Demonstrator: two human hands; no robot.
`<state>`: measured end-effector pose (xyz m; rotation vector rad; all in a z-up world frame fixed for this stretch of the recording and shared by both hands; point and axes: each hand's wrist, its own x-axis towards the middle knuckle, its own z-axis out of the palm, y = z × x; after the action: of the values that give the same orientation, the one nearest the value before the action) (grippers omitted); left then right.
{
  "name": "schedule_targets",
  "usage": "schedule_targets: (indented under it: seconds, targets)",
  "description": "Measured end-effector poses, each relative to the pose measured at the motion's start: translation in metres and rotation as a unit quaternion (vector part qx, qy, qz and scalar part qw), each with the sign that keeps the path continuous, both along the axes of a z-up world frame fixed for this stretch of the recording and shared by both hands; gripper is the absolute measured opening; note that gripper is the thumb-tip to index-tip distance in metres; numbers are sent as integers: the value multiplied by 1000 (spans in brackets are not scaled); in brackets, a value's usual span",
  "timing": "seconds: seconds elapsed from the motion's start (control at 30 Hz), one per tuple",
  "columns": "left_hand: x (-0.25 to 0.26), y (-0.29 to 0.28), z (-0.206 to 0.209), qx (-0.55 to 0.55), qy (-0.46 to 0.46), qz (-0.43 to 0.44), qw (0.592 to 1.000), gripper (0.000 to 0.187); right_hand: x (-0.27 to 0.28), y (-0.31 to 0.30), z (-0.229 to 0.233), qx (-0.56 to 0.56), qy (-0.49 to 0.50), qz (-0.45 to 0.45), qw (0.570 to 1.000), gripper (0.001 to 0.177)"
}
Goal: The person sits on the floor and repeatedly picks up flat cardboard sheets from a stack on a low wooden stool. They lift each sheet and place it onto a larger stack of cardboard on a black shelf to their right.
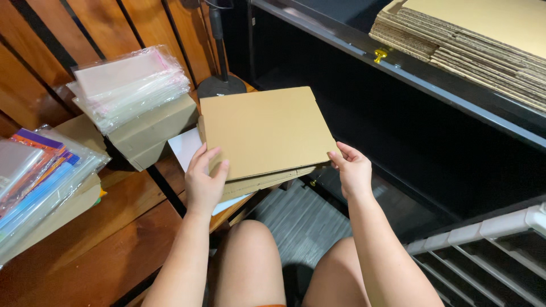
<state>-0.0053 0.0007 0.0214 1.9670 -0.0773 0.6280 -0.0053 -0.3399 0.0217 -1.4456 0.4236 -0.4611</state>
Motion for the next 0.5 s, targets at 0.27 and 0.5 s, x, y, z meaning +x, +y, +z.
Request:
schedule_targets:
  seconds: [0.27, 0.5]
  targets:
    - [-39, 13, 72, 12, -48, -89, 995, 80, -24, 6, 62, 102, -46, 34, 993, 44]
    - [-57, 30, 97, 9, -73, -86, 994, 82, -43, 11, 127, 170, -80, 80, 979, 37]
